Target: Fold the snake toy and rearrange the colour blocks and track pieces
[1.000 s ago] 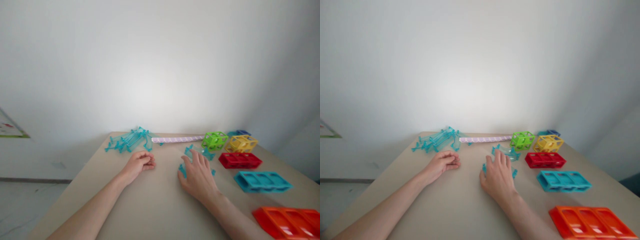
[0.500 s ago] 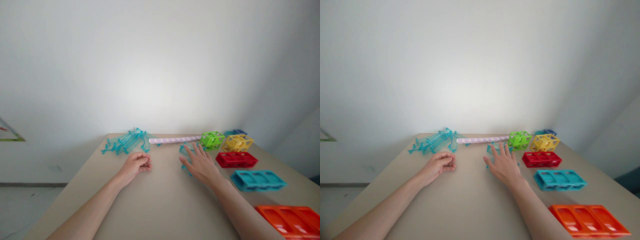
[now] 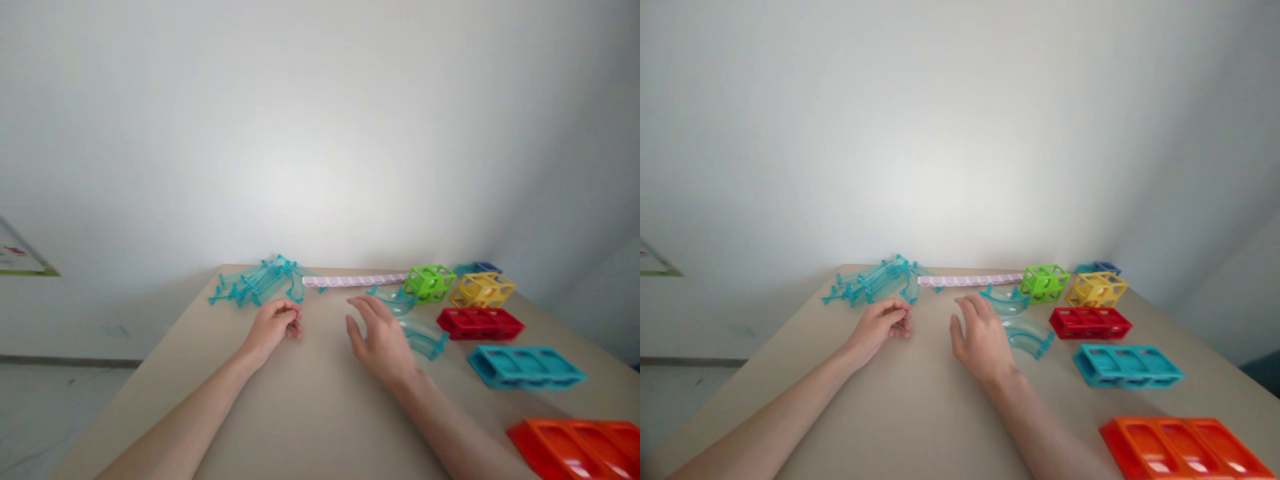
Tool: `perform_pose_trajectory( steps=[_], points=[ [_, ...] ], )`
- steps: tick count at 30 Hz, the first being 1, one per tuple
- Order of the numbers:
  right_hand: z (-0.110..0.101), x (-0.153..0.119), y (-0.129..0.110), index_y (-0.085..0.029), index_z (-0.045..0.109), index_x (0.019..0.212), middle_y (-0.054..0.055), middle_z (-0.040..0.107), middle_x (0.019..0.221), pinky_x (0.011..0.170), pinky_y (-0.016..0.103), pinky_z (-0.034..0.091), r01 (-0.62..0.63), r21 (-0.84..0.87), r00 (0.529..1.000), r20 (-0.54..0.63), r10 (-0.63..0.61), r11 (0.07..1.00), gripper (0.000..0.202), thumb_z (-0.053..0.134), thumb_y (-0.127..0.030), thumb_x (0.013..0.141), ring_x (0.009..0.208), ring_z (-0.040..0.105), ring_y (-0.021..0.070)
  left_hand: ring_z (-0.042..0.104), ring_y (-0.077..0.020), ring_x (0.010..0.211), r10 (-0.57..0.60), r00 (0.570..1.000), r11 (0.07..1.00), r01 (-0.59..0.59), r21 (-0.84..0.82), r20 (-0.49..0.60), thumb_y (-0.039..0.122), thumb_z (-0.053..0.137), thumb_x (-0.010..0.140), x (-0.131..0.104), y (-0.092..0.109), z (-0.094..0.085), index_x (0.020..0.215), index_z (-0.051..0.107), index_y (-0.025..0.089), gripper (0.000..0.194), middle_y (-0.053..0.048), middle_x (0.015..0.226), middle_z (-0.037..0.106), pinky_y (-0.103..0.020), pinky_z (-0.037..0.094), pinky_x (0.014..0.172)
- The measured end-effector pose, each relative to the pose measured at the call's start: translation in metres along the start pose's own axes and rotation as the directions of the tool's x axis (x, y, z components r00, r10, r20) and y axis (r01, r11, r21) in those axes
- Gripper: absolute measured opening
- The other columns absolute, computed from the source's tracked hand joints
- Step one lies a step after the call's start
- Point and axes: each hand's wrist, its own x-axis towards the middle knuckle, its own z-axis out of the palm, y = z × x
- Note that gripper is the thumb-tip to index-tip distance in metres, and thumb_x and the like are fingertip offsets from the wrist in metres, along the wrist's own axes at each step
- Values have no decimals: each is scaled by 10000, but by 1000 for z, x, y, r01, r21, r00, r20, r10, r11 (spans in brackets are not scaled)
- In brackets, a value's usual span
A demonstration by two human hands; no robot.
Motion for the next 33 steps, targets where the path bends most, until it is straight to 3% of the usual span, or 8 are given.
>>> perform_pose_trajectory(
  steps=[4, 10, 14, 18, 21, 26, 30, 33],
  points=[
    [40, 8, -26, -127, 548, 1205, 139, 581, 1189, 985, 331, 413, -22, -14, 980, 196, 24, 1000, 369, 474, -238, 861, 1123, 531, 233, 569, -105, 480, 84, 982, 994, -70, 87, -171, 177, 584, 690, 7, -2, -3, 813, 605, 122, 136, -5, 734, 571, -285, 539, 479],
    [79, 53, -13, -53, 386, 1366, 205, 504, 1328, 1004, 395, 366, -140, -58, 975, 164, 148, 988, 547, 432, -151, 830, 1203, 481, 282, 567, -71, 468, 143, 945, 981, -97, 166, -295, 103, 537, 690, 16, -8, -12, 945, 561, 150, 260, -28, 906, 576, -237, 514, 450],
    [89, 72, -8, -92, 416, 1364, 197, 418, 1426, 1005, 446, 336, -154, -58, 971, 175, 162, 986, 529, 428, -163, 841, 1236, 440, 319, 581, -58, 473, 133, 945, 976, -73, 204, -300, 68, 554, 681, 20, -10, -15, 1070, 540, 157, 400, -93, 1080, 584, -211, 504, 442],
    [88, 75, -10, -136, 492, 1312, 173, 556, 1270, 996, 448, 328, -116, -32, 969, 214, 121, 993, 431, 406, -232, 901, 1196, 461, 306, 601, -59, 480, 108, 958, 974, -49, 219, -265, 61, 555, 697, 22, -10, -14, 1166, 521, 146, 478, -156, 1236, 548, -209, 505, 433],
    [84, 73, -17, -187, 478, 1339, 128, 542, 1285, 1000, 388, 337, -14, 39, 968, 250, 4, 999, 425, 371, -321, 951, 1201, 464, 253, 615, -69, 491, 115, 972, 968, -64, 242, -206, 67, 533, 722, 21, -9, -12, 1159, 537, 141, 444, -168, 1305, 526, -220, 510, 424],
    [81, 71, -29, -234, 500, 1299, 92, 548, 1260, 943, 328, 382, 98, 139, 951, 280, -134, 985, 491, 603, -377, 841, 1125, 523, 216, 595, -73, 470, 200, 952, 934, -114, 337, -233, 105, 529, 751, 18, -4, -15, 1047, 586, 151, 304, -122, 1146, 619, -196, 460, 373],
    [85, 75, -26, -177, 636, 894, 69, 647, 940, 824, 292, 416, 31, 146, 963, 261, -68, 989, 103, 597, -257, 843, 915, 588, 190, 546, -78, 386, 287, 892, 899, -126, 418, -350, 170, 518, 793, 16, 3, -23, 1204, 497, 200, 412, -46, 914, 652, -207, 425, 378],
    [87, 74, -24, -184, 607, 833, 44, 661, 842, 756, 266, 422, -53, 155, 975, 222, 17, 986, 67, 560, -223, 861, 826, 603, 170, 588, -130, 459, 374, 832, 812, -81, 577, -409, 205, 525, 802, 15, 9, -31, 1221, 502, 200, 420, -14, 760, 653, -259, 474, 515]
  ],
)
